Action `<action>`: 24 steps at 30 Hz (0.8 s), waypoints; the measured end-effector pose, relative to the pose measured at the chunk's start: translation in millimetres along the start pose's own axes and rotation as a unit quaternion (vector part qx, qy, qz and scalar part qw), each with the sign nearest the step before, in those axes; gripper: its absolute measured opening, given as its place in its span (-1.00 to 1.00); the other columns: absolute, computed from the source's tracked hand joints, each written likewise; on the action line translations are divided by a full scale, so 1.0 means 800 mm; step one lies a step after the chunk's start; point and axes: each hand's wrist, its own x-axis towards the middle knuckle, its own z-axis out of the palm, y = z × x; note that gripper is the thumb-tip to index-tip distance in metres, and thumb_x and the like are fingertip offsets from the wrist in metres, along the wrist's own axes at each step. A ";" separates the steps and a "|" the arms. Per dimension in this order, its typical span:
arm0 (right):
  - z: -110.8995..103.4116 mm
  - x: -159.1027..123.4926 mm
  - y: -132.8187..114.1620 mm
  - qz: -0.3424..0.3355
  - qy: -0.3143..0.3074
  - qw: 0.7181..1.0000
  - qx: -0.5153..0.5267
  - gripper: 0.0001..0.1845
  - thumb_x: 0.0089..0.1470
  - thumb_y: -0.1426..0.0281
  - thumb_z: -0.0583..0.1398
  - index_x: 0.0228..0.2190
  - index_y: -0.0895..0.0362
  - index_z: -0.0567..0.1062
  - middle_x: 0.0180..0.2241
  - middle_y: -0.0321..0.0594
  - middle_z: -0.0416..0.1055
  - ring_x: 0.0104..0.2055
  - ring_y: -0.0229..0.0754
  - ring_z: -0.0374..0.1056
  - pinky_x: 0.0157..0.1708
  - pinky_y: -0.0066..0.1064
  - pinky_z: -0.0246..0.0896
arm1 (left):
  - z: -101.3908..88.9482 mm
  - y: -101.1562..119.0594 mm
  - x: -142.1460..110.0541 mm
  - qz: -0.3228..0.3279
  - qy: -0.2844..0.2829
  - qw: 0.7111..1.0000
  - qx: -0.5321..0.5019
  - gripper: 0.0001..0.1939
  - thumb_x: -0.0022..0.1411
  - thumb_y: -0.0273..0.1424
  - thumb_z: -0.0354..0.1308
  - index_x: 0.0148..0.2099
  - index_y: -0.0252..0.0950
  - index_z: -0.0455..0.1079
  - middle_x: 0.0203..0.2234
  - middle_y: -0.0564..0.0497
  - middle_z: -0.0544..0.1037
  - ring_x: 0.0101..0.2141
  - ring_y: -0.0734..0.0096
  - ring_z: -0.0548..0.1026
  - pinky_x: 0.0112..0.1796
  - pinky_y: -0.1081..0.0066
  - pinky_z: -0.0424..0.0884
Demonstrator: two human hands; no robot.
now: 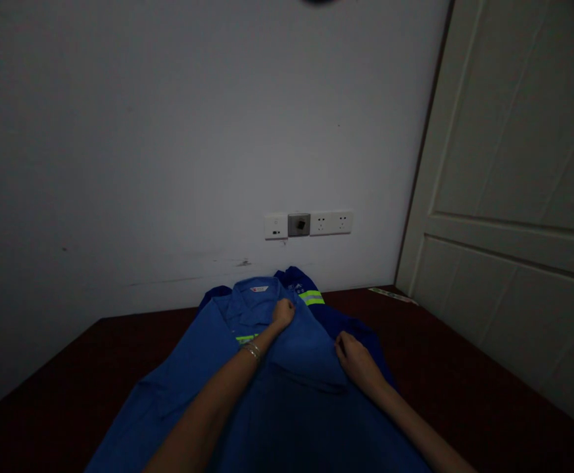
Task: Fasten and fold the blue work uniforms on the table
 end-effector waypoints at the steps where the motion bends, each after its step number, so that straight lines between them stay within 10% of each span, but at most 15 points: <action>1: 0.000 -0.001 -0.002 0.001 0.004 1.000 0.005 -0.77 0.15 0.40 -0.07 -0.27 0.18 0.35 -0.24 -0.03 0.42 -0.21 -0.13 0.38 -0.22 -0.38 0.19 | 0.001 0.000 -0.002 0.003 0.005 1.000 0.003 -0.81 0.08 -0.52 0.06 -0.29 -0.40 0.49 -0.32 -0.14 0.55 -0.29 0.37 0.46 -0.32 0.52 0.27; 16: 0.002 0.003 -0.004 0.050 -0.043 0.996 -0.059 -0.54 0.22 0.20 -0.19 -0.11 0.21 0.31 -0.25 0.02 0.45 -0.21 -0.02 0.42 -0.30 -0.31 0.20 | -0.090 -0.017 0.021 0.026 0.019 0.999 -0.009 -0.81 0.05 -0.48 0.06 -0.41 -0.45 0.50 -0.57 -0.01 0.49 -0.52 0.50 0.38 -0.49 0.57 0.20; 24: -0.007 0.004 0.010 0.034 -0.061 0.997 -0.035 -0.65 0.23 0.30 -0.13 -0.28 0.15 0.39 -0.35 -0.08 0.49 -0.26 -0.10 0.43 -0.35 -0.41 0.13 | -0.054 -0.006 0.009 0.040 -0.063 0.997 -0.014 -0.81 0.00 -0.44 0.12 -0.55 -0.42 0.47 -0.74 0.07 0.38 -0.67 0.57 0.27 -0.57 0.56 0.18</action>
